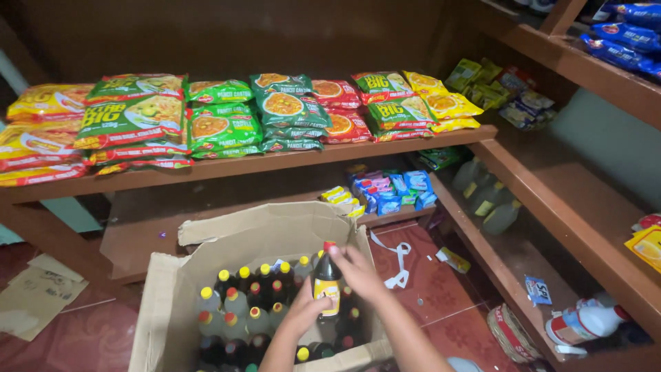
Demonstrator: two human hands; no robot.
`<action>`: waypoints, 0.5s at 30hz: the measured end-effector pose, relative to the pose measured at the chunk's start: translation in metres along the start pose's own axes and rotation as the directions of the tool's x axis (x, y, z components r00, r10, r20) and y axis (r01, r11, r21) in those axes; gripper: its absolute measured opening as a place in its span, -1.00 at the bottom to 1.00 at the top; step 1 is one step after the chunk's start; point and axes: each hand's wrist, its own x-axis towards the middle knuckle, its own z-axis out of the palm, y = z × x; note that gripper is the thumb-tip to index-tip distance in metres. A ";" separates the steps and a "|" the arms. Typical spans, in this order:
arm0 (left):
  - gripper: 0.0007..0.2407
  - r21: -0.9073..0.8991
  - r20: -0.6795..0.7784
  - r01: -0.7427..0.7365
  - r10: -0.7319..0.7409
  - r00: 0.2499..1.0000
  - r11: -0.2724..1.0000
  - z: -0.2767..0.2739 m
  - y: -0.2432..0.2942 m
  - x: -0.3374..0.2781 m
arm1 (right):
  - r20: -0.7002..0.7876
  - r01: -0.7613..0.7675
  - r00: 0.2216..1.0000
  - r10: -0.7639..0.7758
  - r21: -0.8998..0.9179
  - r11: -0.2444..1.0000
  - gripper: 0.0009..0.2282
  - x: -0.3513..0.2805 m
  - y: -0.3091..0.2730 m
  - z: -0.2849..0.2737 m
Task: Organizing and stocking instant noodles and soy sauce bottles on grocery shelves.
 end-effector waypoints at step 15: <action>-0.47 -0.437 0.019 0.306 -0.331 0.943 0.846 0.088 0.043 0.003 | 0.026 -0.208 0.949 0.313 0.798 0.565 -0.43 -0.073 0.012 -0.021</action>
